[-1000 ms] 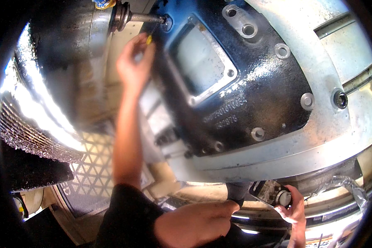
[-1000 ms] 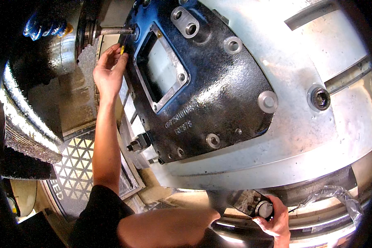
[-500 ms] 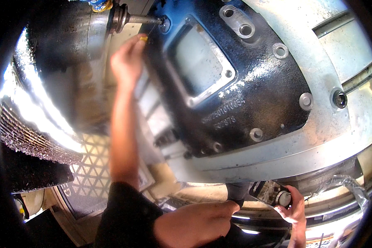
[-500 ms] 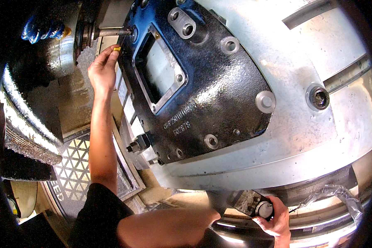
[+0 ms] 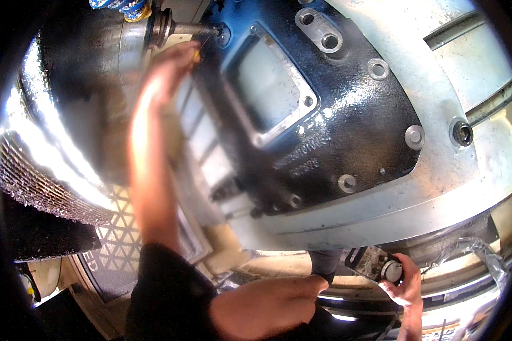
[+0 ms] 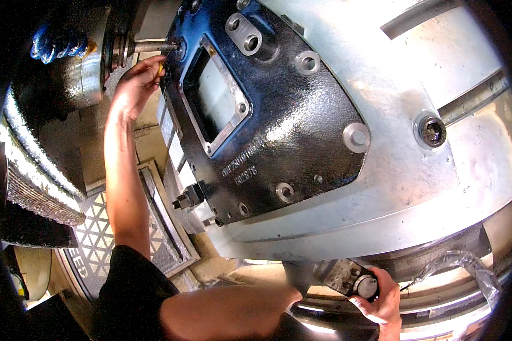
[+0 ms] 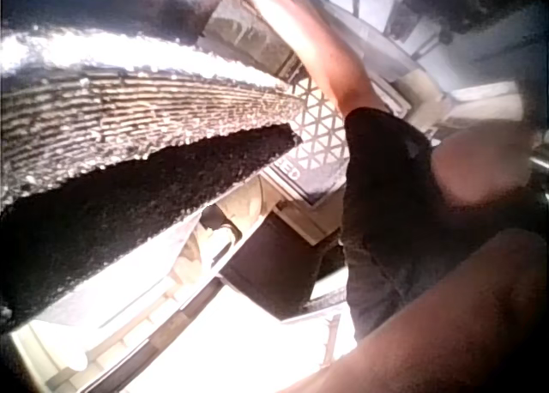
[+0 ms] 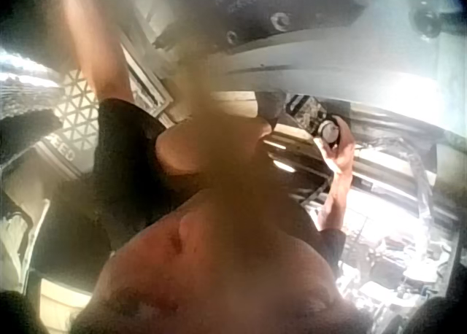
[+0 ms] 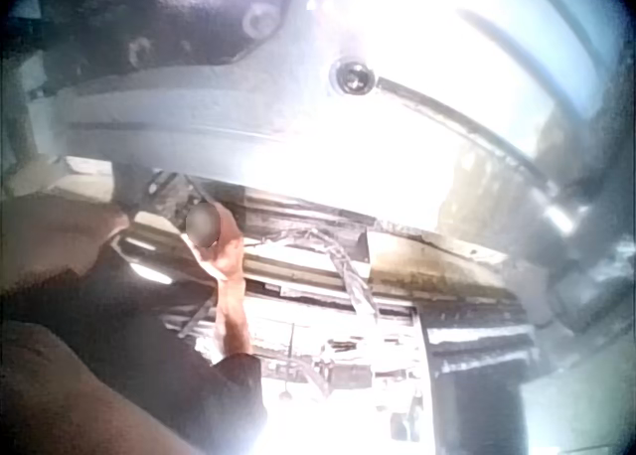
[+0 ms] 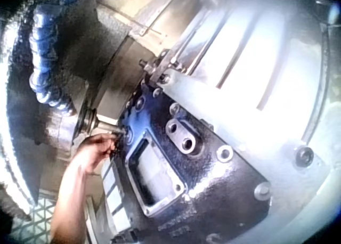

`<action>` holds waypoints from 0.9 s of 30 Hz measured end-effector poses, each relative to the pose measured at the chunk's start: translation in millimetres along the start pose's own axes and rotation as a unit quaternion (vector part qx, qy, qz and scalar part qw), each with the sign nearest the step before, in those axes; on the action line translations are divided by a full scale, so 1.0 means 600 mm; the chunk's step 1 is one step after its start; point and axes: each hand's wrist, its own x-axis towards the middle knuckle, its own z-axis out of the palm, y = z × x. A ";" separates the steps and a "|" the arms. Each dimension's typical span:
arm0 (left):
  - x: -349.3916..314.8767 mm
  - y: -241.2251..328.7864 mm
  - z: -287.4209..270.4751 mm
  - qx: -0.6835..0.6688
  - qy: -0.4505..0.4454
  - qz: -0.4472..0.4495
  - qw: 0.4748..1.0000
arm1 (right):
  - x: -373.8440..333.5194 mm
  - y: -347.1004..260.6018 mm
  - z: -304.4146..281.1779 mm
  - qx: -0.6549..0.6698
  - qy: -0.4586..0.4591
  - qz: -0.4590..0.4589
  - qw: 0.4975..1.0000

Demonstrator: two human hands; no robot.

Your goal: The person uses a yellow-handled screwdriver to loosen and remove screws from a metal panel on a large machine. They remove a small metal component and continue unscrewing additional fasteners from the same area.

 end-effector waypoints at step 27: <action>-0.007 -0.008 0.009 0.046 0.031 0.060 0.997 | -0.007 0.018 0.000 -0.024 -0.005 -0.002 1.000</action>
